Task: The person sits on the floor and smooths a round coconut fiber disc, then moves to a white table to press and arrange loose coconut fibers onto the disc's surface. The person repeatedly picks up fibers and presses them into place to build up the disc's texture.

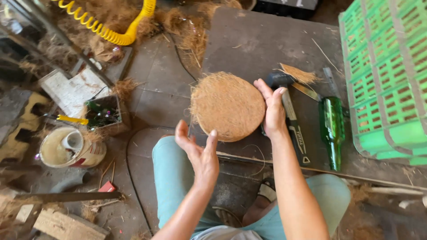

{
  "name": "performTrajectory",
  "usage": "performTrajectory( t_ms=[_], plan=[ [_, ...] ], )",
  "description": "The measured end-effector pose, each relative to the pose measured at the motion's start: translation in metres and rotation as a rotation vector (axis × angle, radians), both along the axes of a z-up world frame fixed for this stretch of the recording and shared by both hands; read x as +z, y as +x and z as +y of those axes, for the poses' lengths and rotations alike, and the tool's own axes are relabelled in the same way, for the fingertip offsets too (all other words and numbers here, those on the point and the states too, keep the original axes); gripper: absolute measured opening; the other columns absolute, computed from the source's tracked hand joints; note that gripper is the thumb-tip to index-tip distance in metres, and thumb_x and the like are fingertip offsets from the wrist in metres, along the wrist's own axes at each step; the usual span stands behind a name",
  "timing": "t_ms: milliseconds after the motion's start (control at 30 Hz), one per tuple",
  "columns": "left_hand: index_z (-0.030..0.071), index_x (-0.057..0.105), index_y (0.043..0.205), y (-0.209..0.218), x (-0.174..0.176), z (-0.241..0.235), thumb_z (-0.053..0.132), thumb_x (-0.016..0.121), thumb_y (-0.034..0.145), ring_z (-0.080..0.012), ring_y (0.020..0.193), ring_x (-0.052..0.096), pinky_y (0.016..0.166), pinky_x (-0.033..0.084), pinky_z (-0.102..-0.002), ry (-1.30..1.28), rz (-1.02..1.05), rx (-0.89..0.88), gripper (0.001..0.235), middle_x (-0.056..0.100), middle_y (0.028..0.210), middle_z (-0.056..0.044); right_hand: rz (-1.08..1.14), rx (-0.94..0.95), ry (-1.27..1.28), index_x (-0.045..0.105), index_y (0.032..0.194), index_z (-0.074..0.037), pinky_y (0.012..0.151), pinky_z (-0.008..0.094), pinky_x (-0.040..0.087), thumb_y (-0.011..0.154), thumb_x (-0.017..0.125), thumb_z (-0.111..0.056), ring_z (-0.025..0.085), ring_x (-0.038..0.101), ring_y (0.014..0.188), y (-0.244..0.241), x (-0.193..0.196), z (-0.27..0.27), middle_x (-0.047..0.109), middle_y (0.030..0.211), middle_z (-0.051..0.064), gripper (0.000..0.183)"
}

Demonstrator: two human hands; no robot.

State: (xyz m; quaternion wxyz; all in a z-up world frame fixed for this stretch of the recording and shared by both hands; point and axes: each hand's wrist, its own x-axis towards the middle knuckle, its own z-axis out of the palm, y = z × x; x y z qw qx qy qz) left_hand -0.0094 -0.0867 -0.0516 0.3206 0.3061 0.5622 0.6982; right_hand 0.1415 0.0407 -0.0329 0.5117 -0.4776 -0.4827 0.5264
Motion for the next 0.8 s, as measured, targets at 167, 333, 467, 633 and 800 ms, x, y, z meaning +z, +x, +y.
performTrajectory(
  t_ms=[167,333,467,633,800],
  plan=[
    [0.004,0.021,0.151,0.002,0.037,-0.003,0.024,0.073,0.087,-0.0481,0.145,0.018,0.115,0.022,-0.061,-0.195,-0.358,-0.181,0.085,0.021,0.151,-0.031,0.093,-0.055,-0.127,0.053,0.142,-0.016,0.12,0.04,0.035,0.092,0.011,-0.07,0.03,0.046,0.138,-0.02,0.029,-0.025,0.046,0.15,0.018,0.085],
    [-0.005,0.02,0.15,-0.032,0.033,0.028,0.023,0.072,0.086,-0.0575,0.136,0.03,0.109,0.028,-0.064,-0.151,-0.293,-0.251,0.088,0.025,0.148,-0.038,0.149,-0.19,-0.1,0.048,0.146,-0.011,0.124,0.044,0.023,0.096,0.015,-0.067,0.031,0.037,0.143,-0.022,0.017,-0.074,0.039,0.154,0.021,0.082],
    [-0.004,0.035,0.147,-0.07,0.003,0.072,0.012,0.078,0.076,-0.0391,0.126,0.053,0.106,0.042,-0.05,-0.143,-0.125,-0.42,0.085,0.052,0.135,-0.028,0.215,-0.172,-0.162,0.039,0.149,-0.005,0.12,0.048,0.025,0.095,0.016,-0.067,0.027,0.042,0.133,-0.012,0.003,-0.109,0.046,0.144,0.015,0.086],
    [0.007,0.034,0.149,-0.06,0.035,0.073,0.019,0.079,0.073,-0.0523,0.146,0.016,0.113,0.012,-0.072,-0.141,0.732,-0.246,0.09,0.023,0.158,-0.027,0.177,-0.159,0.01,0.027,0.155,-0.004,0.121,0.056,0.009,0.095,0.01,-0.067,0.039,0.018,0.15,0.017,0.001,-0.081,0.024,0.161,0.022,0.088],
    [0.006,0.057,0.116,-0.027,0.069,0.059,0.013,0.078,0.076,-0.0304,0.119,0.05,0.106,0.027,-0.046,0.283,1.079,-0.008,0.046,0.056,0.111,-0.011,-0.102,0.043,0.198,0.017,0.159,-0.01,0.124,0.05,0.004,0.095,0.001,-0.067,0.036,0.006,0.153,0.001,0.014,-0.054,0.012,0.166,0.015,0.088]
  ],
)
